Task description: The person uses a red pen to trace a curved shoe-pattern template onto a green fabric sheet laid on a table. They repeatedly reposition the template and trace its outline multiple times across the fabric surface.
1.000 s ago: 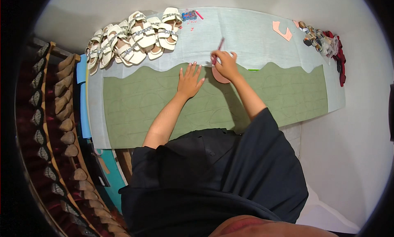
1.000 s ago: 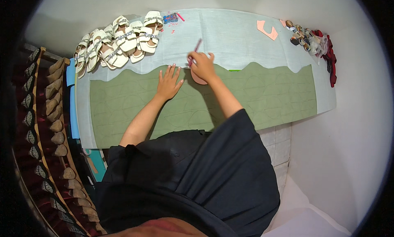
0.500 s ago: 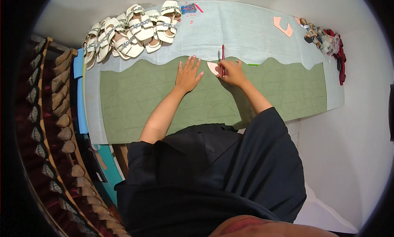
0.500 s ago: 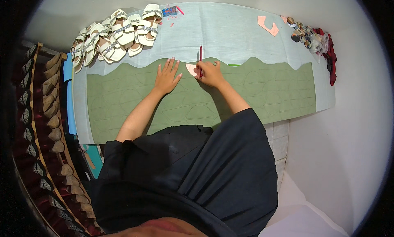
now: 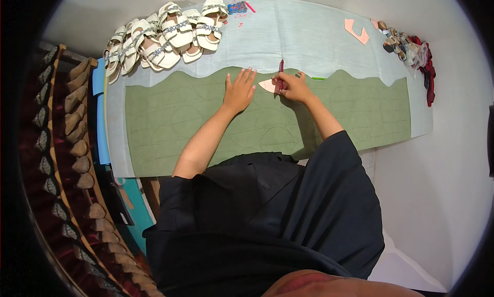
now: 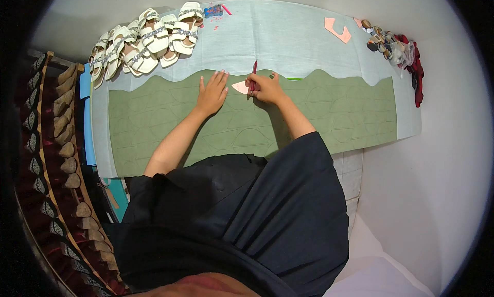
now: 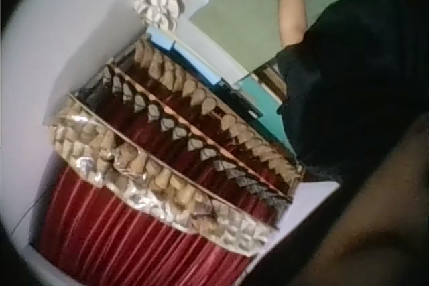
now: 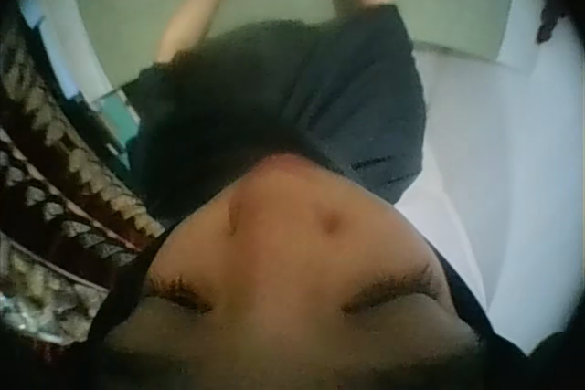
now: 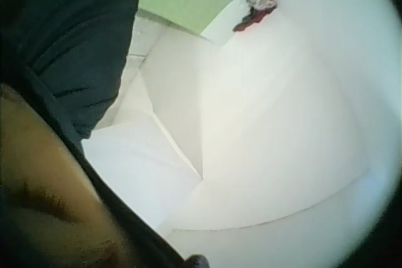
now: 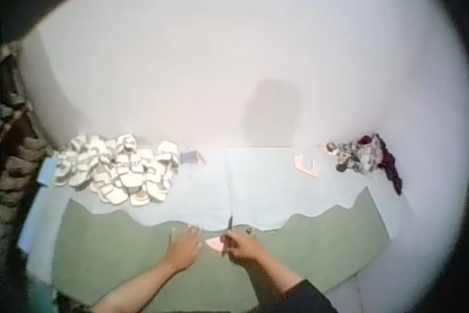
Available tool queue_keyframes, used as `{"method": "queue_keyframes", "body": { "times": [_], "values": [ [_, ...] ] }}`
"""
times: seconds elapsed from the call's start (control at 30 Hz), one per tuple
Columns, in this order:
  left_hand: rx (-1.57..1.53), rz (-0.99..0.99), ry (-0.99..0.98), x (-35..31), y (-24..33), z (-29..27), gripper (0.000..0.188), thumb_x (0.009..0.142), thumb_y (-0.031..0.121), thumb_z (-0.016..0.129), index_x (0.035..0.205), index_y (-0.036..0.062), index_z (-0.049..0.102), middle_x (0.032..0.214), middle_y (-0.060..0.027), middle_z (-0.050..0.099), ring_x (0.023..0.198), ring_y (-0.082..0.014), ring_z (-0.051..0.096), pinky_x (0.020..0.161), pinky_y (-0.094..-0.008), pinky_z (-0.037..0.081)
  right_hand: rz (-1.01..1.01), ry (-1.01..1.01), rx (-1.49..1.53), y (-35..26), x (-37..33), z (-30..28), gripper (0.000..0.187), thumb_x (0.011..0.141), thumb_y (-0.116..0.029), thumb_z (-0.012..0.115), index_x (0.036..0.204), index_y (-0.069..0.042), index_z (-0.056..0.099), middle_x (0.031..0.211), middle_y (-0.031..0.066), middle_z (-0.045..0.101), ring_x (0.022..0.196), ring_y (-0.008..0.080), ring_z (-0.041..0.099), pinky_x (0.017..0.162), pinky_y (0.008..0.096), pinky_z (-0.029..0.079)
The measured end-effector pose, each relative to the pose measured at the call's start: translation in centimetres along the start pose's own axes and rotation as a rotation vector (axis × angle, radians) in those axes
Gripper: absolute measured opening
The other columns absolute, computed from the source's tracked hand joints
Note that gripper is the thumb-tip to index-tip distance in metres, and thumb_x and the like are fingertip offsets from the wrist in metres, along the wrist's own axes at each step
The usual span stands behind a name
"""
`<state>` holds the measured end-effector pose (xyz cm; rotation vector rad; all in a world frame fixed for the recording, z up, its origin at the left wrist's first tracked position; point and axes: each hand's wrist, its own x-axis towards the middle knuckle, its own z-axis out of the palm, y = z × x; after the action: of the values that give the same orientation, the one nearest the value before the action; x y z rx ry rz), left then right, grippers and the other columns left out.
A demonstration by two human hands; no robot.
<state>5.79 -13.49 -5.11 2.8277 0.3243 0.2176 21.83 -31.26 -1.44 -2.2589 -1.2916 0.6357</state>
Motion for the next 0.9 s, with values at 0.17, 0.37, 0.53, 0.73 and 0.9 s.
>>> {"method": "queue_keyframes", "body": {
  "times": [0.17, 0.37, 0.53, 0.73, 0.9],
  "values": [
    [-0.062, 0.073, -0.027, -0.2, 1.7, 0.6, 0.053, 0.096, 0.028, 0.045, 0.146, 0.0135, 0.033, 0.151, -0.0068, 0.034, 0.139, -0.0239, 0.032, 0.11, -0.0583, 0.023, -0.014, 0.008, -0.005, 0.5, 0.0, 0.2, 0.045, 0.072, -0.004, 0.069, 0.111, -0.021, 0.055, 0.109, -0.0084, 0.065, 0.109, 0.0132, 0.058, 0.104, 0.0568, 0.015],
    [-0.042, 0.075, -0.015, -0.2, 1.4, 1.4, 0.053, 0.096, 0.029, 0.045, 0.146, 0.0138, 0.034, 0.15, -0.0066, 0.036, 0.138, -0.0238, 0.033, 0.11, -0.0569, 0.023, -0.034, 0.038, -0.026, 0.9, 0.0, 0.5, 0.042, 0.077, -0.007, 0.069, 0.114, -0.021, 0.055, 0.106, -0.0094, 0.066, 0.107, 0.0138, 0.06, 0.105, 0.061, 0.015],
    [-0.032, 0.108, 0.0, -0.4, 1.8, 1.1, 0.052, 0.096, 0.027, 0.045, 0.145, 0.013, 0.035, 0.149, -0.0074, 0.037, 0.137, -0.0248, 0.034, 0.11, -0.0575, 0.023, -0.034, 0.05, -0.028, 0.8, -0.1, 0.9, 0.043, 0.077, -0.005, 0.066, 0.116, -0.021, 0.055, 0.107, -0.0088, 0.066, 0.108, 0.015, 0.06, 0.103, 0.0615, 0.016],
    [-0.105, 0.211, 0.01, -0.9, 3.8, 1.2, 0.051, 0.095, 0.026, 0.047, 0.142, 0.0114, 0.038, 0.146, -0.0073, 0.04, 0.136, -0.0244, 0.036, 0.109, -0.0571, 0.025, -0.057, 0.123, -0.082, 1.4, -0.7, 1.9, 0.045, 0.079, -0.006, 0.064, 0.121, -0.021, 0.055, 0.114, -0.0049, 0.064, 0.11, 0.0166, 0.059, 0.101, 0.0629, 0.016],
    [-0.079, 0.201, -0.009, -1.1, 4.0, 1.9, 0.051, 0.094, 0.028, 0.049, 0.141, 0.009, 0.04, 0.145, -0.0087, 0.042, 0.136, -0.0246, 0.036, 0.108, -0.057, 0.026, -0.063, 0.16, -0.121, 1.3, -0.9, 2.5, 0.049, 0.081, -0.009, 0.064, 0.127, -0.022, 0.052, 0.117, -0.0039, 0.062, 0.112, 0.0171, 0.058, 0.1, 0.0635, 0.017]
  ]
}}
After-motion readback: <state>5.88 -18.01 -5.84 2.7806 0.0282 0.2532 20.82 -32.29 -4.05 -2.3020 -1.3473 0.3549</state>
